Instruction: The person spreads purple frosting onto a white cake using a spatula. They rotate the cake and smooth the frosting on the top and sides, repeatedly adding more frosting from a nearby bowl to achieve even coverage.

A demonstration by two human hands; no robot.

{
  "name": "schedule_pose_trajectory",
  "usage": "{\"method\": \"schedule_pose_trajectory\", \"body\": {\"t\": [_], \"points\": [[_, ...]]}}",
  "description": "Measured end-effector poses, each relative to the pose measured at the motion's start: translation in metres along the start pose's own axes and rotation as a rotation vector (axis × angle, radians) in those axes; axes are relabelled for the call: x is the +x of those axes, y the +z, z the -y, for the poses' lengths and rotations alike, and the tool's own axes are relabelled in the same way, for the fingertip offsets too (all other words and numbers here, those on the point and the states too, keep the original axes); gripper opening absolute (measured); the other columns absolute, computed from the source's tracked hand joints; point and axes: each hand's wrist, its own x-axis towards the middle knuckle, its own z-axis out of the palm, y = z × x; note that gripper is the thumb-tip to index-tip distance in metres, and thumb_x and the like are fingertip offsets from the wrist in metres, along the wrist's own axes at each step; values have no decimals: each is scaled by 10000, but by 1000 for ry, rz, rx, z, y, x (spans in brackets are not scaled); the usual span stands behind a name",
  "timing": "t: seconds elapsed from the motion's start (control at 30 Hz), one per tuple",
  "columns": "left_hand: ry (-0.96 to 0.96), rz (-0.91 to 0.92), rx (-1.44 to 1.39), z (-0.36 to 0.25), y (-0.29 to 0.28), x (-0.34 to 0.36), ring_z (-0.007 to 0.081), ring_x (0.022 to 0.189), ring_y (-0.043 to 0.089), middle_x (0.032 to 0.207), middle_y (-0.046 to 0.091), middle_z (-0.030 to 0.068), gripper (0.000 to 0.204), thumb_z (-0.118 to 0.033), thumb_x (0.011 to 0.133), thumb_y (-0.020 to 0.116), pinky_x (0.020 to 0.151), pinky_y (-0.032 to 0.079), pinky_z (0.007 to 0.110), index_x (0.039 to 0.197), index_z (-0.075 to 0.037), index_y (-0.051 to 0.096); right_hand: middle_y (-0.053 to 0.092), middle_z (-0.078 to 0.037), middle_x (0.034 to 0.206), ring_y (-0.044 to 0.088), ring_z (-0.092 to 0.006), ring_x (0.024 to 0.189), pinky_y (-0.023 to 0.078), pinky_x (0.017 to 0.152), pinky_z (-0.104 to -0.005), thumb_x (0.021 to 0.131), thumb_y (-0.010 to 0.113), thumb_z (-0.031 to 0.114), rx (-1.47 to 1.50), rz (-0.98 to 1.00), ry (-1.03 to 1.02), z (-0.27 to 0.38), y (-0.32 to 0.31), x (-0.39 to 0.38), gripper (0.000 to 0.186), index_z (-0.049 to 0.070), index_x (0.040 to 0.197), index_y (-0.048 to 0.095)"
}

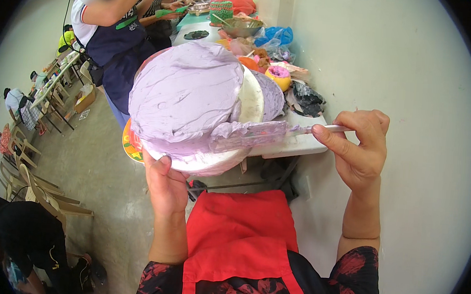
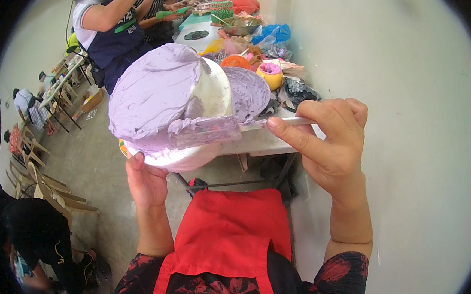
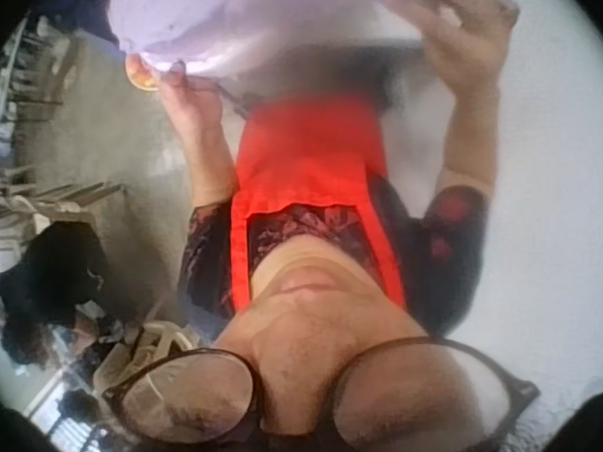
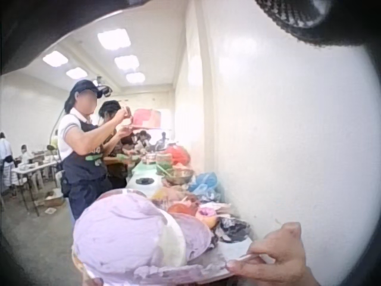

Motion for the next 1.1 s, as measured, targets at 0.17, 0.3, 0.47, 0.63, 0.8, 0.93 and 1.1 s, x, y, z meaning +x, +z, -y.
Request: {"method": "schedule_pose_trajectory", "body": {"t": [0.17,0.3,0.47,0.63,0.8,0.93,1.1], "points": [[-9,37,0,-1,3,0,292,1241,492,1396,436,105,637,-268,877,510,917,498,479,1434,-68,276,553,5,814,501,-150,710,327,743,-314,669,715,-1,-16,10,8,-1,-3,1,307,172,920,757],[-37,37,-12,-1,6,-1,297,1266,469,1414,419,105,653,-271,875,516,950,476,490,1440,-62,267,559,12,814,505,-146,702,325,742,-312,667,710,13,-32,6,16,-5,-4,0,312,182,926,756],[-98,34,-35,-3,6,-2,294,1281,456,1420,426,108,654,-283,866,531,1007,426,476,1430,-49,297,566,30,823,504,-142,686,324,744,-316,656,683,-4,-29,-6,36,-9,-3,-6,389,228,960,756],[-143,45,-54,-9,10,-2,283,1288,451,1414,442,111,657,-291,853,554,1039,398,443,1417,-39,329,562,12,821,504,-147,709,326,743,-311,661,712,23,-32,19,18,-12,-8,-6,310,176,927,756],[-170,73,-81,-8,2,0,286,1283,454,1402,456,111,663,-283,844,562,1033,404,444,1415,-37,332,561,10,824,504,-149,714,327,742,-312,658,705,14,-28,24,5,-15,-11,-6,324,175,934,755],[-207,113,-107,-9,1,1,284,1266,469,1387,473,115,661,-271,835,568,1039,391,443,1408,-29,345,564,23,834,501,-147,707,325,741,-322,638,669,-30,-19,20,10,-18,-12,-7,433,224,978,753],[-215,130,-131,-10,-4,2,292,1244,481,1359,500,125,654,-265,816,583,1054,363,428,1385,-12,381,565,-1,831,511,-159,719,340,749,-315,673,695,-20,-3,43,-12,-17,-14,-6,334,169,942,753]]}}
